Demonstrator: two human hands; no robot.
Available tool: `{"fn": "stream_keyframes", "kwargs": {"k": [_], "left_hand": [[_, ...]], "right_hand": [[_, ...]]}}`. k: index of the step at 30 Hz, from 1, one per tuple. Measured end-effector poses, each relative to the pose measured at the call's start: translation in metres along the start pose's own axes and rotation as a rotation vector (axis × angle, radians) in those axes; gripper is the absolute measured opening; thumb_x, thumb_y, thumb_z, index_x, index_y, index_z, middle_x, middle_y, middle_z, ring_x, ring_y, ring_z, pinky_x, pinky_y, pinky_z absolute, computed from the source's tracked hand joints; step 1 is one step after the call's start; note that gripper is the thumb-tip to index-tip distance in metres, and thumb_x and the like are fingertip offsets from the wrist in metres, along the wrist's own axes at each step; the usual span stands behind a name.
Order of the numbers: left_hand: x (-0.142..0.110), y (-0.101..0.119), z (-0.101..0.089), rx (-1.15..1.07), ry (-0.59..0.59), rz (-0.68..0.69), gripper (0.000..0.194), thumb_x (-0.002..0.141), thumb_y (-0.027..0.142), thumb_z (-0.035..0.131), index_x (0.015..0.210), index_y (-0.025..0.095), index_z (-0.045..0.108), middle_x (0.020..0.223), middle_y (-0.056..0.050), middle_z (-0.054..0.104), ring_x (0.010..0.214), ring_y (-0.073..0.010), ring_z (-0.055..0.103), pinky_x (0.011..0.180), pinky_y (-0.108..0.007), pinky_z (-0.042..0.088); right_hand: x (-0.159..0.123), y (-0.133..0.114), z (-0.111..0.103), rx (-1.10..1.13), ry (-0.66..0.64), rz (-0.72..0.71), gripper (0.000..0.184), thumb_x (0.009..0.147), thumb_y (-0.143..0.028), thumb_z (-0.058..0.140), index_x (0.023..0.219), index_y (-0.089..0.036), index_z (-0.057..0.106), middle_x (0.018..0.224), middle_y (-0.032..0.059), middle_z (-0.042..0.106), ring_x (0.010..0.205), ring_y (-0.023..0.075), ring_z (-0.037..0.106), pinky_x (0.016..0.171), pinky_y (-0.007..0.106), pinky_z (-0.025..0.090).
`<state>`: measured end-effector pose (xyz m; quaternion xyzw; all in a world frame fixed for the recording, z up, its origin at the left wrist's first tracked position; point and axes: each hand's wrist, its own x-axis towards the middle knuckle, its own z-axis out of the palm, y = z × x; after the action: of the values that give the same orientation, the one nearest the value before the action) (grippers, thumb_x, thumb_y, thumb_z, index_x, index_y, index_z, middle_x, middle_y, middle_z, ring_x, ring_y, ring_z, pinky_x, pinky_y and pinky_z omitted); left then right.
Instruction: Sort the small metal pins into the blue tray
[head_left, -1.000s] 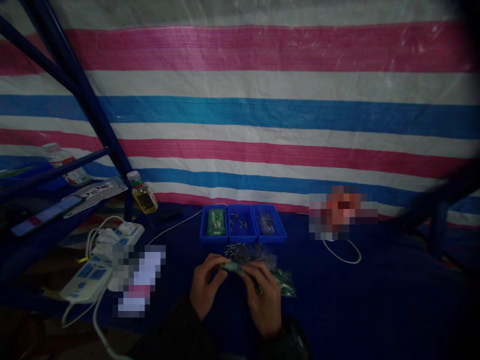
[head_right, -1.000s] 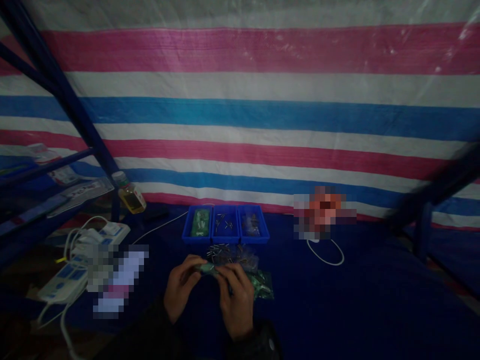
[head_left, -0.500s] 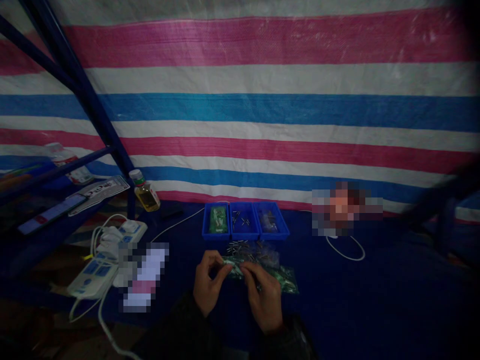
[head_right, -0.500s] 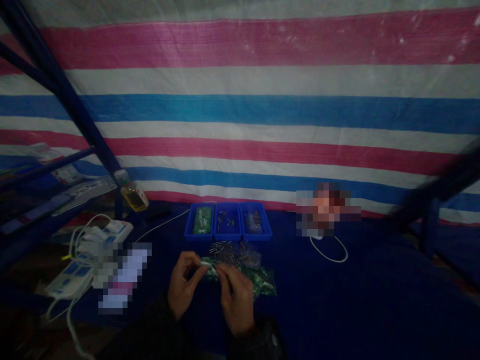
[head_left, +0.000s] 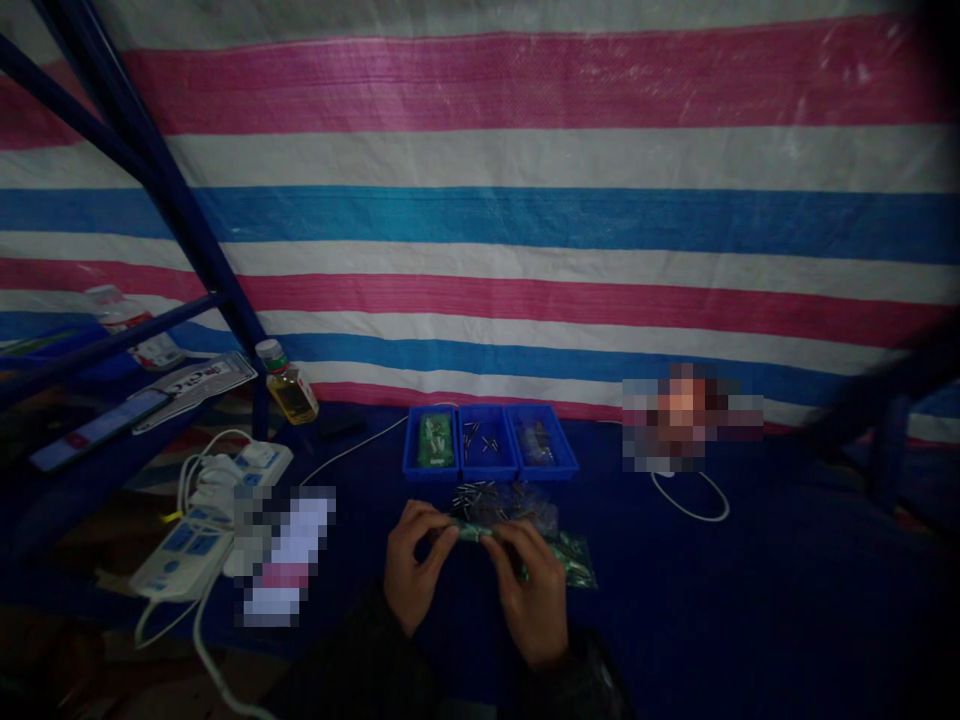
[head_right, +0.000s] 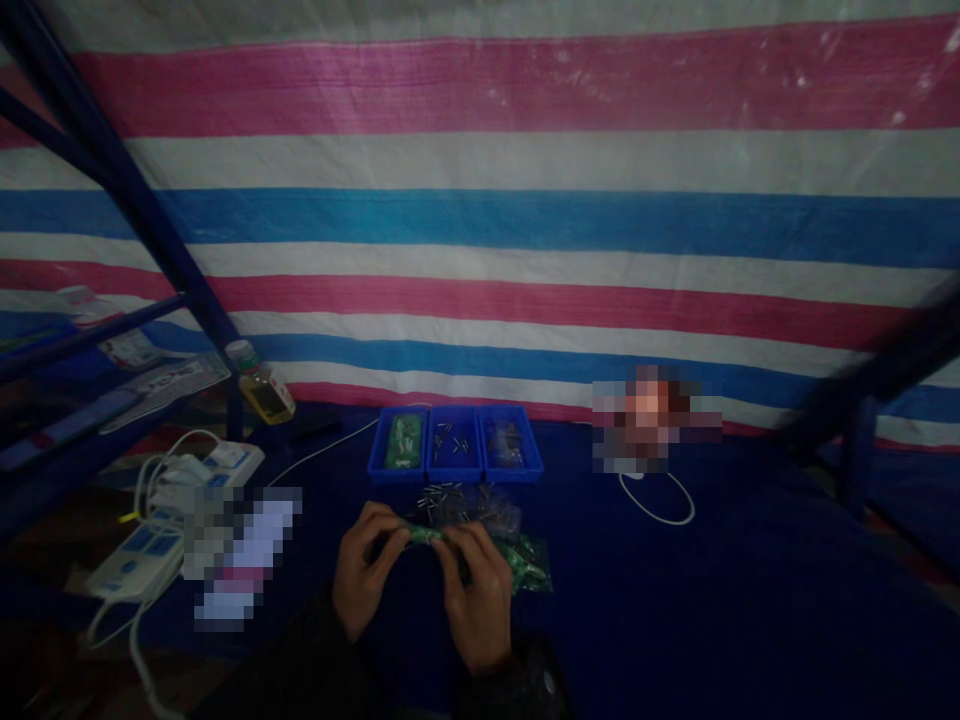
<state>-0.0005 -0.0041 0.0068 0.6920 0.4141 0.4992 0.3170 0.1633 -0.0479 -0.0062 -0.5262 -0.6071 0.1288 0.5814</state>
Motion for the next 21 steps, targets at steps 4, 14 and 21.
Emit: {"fn": "stream_keyframes", "kwargs": {"k": [4,14,21], "left_hand": [[-0.003,-0.0013,0.002,-0.009,0.013,-0.033,0.014,0.093,0.03,0.065,0.086,0.018,0.069,0.086,-0.005,0.063,0.081,-0.0191,0.062,0.074,-0.029,0.049],[-0.0015,-0.0029,0.0003,-0.058,-0.034,-0.066,0.023,0.099,0.029,0.055,0.101,0.019,0.075,0.098,-0.009,0.071,0.094,-0.0229,0.066,0.085,-0.033,0.051],[0.0009,-0.0029,-0.0006,-0.037,-0.002,-0.009,0.017,0.094,0.03,0.064,0.098,0.02,0.078,0.095,-0.009,0.071,0.093,-0.0241,0.066,0.083,-0.034,0.052]], "right_hand": [[-0.0033,0.0032,0.0048,0.037,0.008,0.058,0.009,0.099,-0.028,0.059,0.098,-0.021,0.065,0.088,0.0053,0.071,0.079,0.0195,0.071,0.07,0.029,0.057],[-0.0035,0.0037,-0.0018,0.041,-0.046,0.045,0.027,0.104,-0.024,0.046,0.11,-0.021,0.072,0.087,0.0061,0.074,0.074,0.019,0.071,0.07,0.03,0.058],[-0.0024,0.0023,-0.0018,0.024,-0.019,0.033,0.024,0.101,-0.023,0.051,0.111,-0.023,0.073,0.1,0.0068,0.076,0.087,0.0216,0.073,0.079,0.032,0.059]]}}
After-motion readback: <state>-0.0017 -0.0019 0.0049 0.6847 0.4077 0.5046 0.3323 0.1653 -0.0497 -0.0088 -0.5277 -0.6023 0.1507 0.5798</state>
